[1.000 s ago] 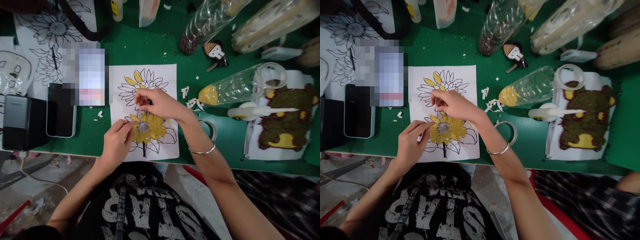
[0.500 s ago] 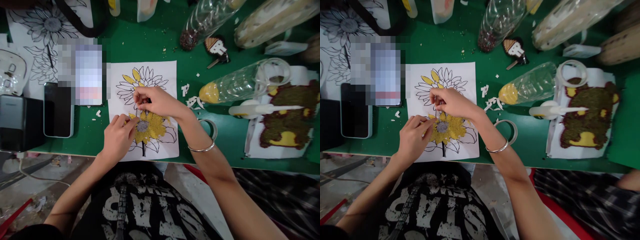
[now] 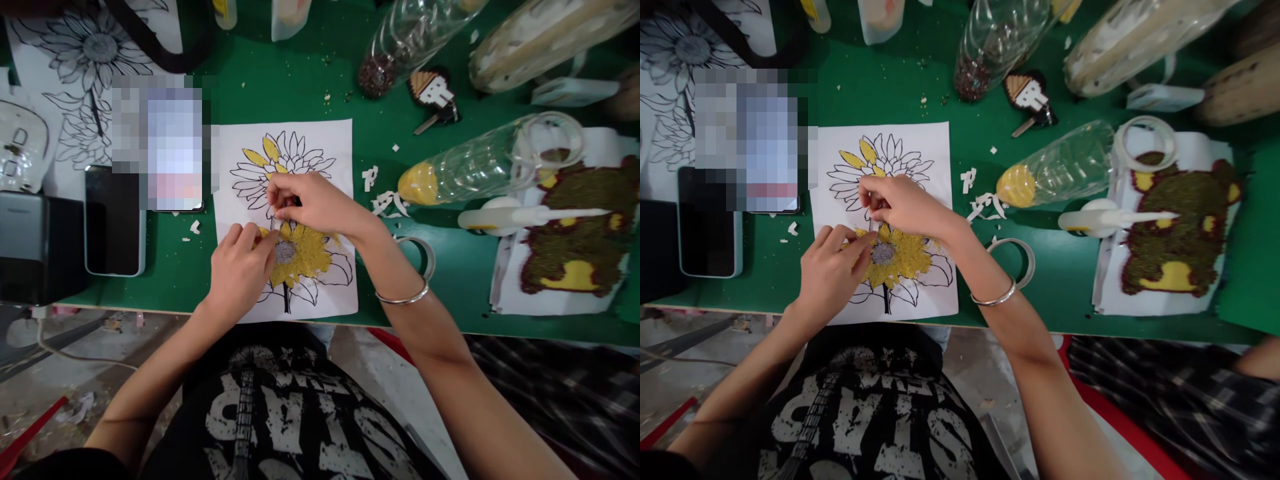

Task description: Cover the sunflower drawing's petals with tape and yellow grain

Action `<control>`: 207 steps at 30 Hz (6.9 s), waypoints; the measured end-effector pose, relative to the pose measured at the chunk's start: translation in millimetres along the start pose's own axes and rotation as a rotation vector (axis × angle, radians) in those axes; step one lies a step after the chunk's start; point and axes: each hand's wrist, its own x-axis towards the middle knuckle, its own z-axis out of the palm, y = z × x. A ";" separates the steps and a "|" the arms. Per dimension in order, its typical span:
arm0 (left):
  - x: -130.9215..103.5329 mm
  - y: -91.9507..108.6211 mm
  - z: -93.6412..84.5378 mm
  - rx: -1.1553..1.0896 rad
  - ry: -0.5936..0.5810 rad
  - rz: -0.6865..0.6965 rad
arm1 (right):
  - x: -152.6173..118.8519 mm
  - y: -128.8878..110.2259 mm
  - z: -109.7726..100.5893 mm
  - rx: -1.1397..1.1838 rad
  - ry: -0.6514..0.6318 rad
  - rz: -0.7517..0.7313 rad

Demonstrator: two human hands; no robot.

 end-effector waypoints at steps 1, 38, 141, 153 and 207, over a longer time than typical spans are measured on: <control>0.1 -0.3 -0.1 0.005 0.003 0.004 | -0.1 -0.1 0.1 -0.005 0.003 0.001; 18.6 -15.8 -3.9 -0.023 -0.091 0.076 | -6.2 -7.0 10.3 -0.570 -0.037 -0.115; 12.5 -0.2 -9.9 0.120 -0.093 0.129 | 4.0 4.7 4.3 -0.617 -0.085 -0.252; 13.0 0.3 -10.0 0.121 -0.073 0.139 | -0.2 8.4 11.5 -0.752 -0.024 -0.339; 9.5 1.2 -13.6 0.114 -0.163 0.099 | 5.3 -30.6 24.8 -0.582 0.028 0.160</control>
